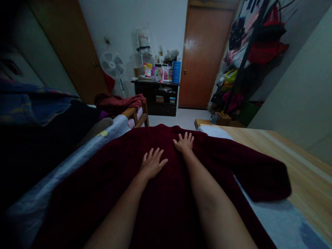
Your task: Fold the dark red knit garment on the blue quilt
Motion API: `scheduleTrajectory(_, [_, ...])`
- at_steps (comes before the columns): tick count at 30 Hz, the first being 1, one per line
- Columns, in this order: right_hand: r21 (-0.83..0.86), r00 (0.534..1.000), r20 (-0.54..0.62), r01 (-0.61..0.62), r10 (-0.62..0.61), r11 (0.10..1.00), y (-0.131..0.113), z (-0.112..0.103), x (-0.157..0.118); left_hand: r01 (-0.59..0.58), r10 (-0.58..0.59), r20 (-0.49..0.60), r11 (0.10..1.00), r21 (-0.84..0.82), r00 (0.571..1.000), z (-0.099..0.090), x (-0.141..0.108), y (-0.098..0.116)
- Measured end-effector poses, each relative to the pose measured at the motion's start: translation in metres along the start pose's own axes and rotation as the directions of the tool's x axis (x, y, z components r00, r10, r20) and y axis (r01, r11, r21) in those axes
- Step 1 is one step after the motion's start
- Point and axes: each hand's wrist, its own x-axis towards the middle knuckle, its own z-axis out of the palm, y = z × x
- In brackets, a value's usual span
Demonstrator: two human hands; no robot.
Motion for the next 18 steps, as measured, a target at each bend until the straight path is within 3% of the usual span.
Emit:
scheduleTrajectory(5, [0.037, 0.999, 0.037, 0.032, -0.034, 0.999, 0.008, 0.0, 0.009, 0.013, -0.013, 0.017, 1.0, 0.001, 1.0, -0.002, -0.001, 0.002])
scheduleTrajectory(13, [0.028, 0.988, 0.152, -0.038, 0.033, 0.999, 0.001, -0.007, 0.016, 0.033, -0.032, 0.029, 0.999, -0.03, 0.999, -0.005, -0.002, 0.004])
scheduleTrajectory(18, [0.007, 0.993, 0.119, -0.014, 0.013, 1.0, -0.003, -0.011, 0.018, 0.04, -0.039, 0.018, 0.999, -0.034, 0.999, -0.004, -0.002, 0.003])
